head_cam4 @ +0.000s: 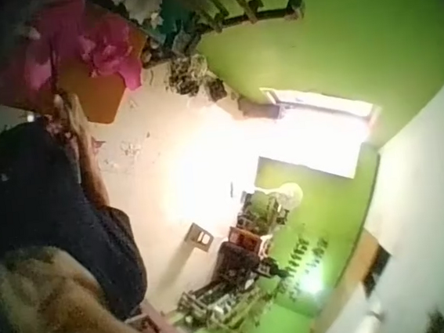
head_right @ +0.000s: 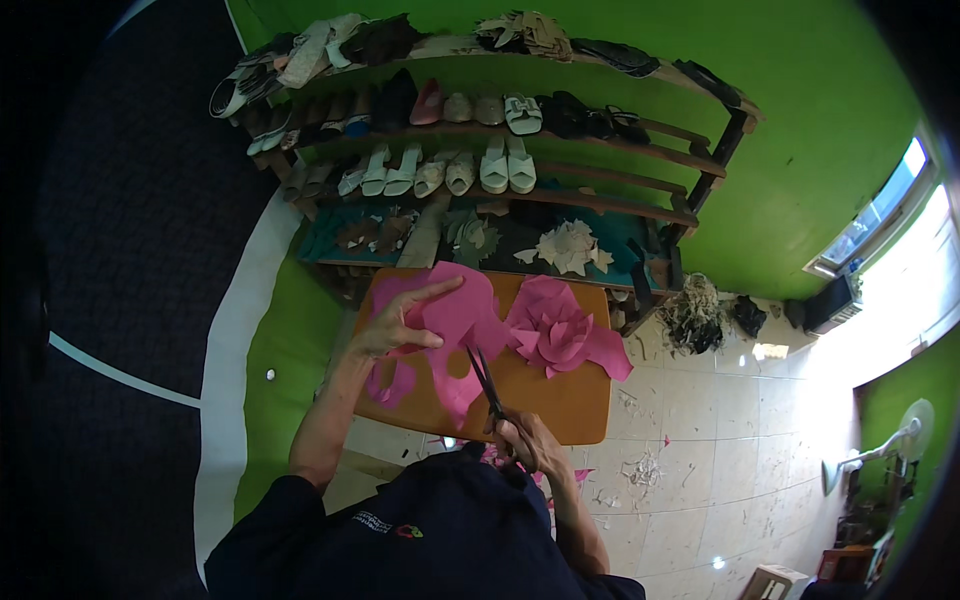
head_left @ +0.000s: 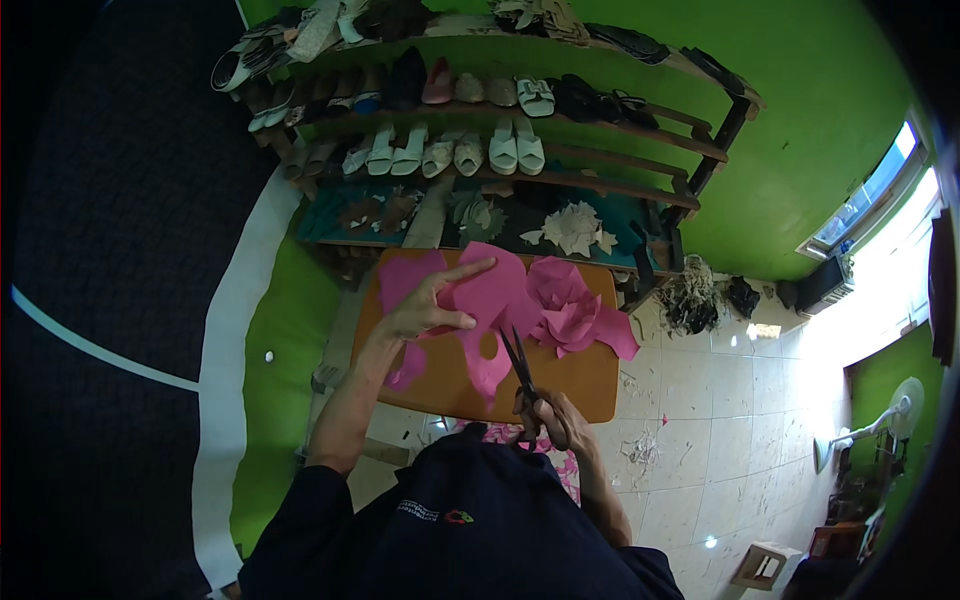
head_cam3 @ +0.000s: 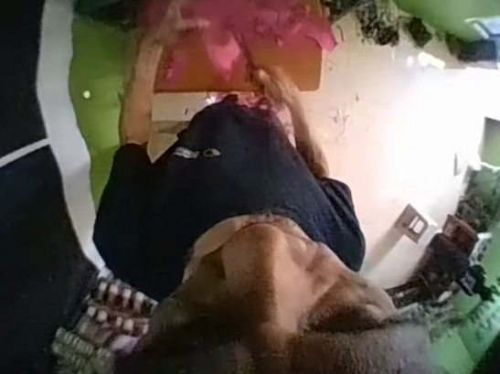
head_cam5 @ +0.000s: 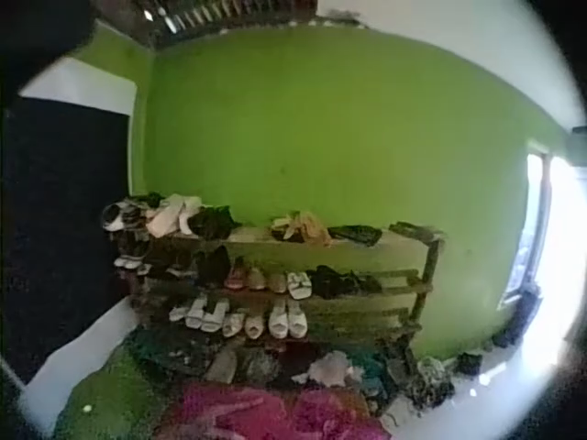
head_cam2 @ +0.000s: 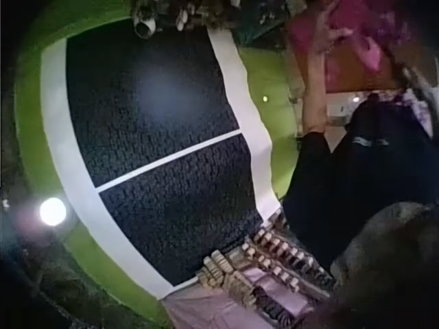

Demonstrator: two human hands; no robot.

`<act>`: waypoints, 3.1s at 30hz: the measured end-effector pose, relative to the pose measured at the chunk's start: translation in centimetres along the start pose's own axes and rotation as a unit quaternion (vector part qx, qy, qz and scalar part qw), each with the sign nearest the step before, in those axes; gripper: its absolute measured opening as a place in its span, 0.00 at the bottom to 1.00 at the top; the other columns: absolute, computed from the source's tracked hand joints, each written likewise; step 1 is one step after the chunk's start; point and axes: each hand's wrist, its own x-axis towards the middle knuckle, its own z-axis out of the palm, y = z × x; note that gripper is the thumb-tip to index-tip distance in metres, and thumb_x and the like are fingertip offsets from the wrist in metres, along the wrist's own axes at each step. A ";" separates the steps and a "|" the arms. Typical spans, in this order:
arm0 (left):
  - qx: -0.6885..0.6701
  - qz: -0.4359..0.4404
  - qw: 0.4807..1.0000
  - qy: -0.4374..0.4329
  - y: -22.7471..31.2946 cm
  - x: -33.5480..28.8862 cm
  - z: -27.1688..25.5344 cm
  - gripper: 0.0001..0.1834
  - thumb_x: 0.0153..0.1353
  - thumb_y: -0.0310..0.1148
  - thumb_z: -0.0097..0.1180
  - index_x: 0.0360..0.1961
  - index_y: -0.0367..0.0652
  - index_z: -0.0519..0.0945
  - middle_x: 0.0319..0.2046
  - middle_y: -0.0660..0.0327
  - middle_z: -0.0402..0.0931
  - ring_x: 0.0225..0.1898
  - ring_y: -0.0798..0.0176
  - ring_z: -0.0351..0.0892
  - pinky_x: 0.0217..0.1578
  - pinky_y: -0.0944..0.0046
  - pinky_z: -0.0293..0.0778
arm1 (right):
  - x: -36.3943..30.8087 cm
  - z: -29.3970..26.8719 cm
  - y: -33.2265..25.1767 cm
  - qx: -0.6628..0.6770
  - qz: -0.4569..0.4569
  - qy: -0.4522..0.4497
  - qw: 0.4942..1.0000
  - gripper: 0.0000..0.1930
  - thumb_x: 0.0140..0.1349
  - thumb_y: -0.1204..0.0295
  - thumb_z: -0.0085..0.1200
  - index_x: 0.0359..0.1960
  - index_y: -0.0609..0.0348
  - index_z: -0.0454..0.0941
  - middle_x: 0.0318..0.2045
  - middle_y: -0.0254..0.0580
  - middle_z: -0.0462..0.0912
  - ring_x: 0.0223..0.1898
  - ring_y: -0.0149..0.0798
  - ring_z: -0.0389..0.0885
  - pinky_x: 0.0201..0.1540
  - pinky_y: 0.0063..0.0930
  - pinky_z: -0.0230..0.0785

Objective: Cutting out pink fabric patterns for shoe components using a pair of scissors on a workbench.

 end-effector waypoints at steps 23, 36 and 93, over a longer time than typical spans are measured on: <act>0.144 -0.034 0.982 -0.116 -0.8 1.0 1.4 0.54 0.42 0.18 0.67 0.74 0.47 0.58 0.75 0.61 0.51 0.77 0.63 0.41 0.74 0.58 0.43 | 1.5 1.1 -1.0 0.042 0.031 0.093 0.994 0.37 0.72 0.37 0.26 0.28 0.61 0.70 0.15 0.34 0.69 0.16 0.29 0.69 0.21 0.23 0.61; 0.132 -0.032 0.939 0.316 -5.8 -1.1 3.9 0.23 0.59 0.26 0.65 0.57 0.46 0.80 0.37 0.64 0.78 0.32 0.74 0.76 0.30 0.71 0.72 | 2.9 2.0 1.2 0.065 0.103 0.173 0.977 0.37 0.67 0.35 0.38 0.22 0.62 0.69 0.13 0.35 0.68 0.14 0.32 0.70 0.18 0.30 0.64; -0.247 0.039 0.907 0.339 -7.0 0.3 8.4 0.27 0.61 0.20 0.60 0.63 0.34 0.72 0.36 0.60 0.83 0.40 0.68 0.84 0.51 0.67 0.80 | 4.5 2.7 -1.2 -0.067 0.100 0.250 0.961 0.34 0.59 0.40 0.58 0.24 0.67 0.72 0.13 0.34 0.66 0.18 0.30 0.61 0.21 0.34 0.57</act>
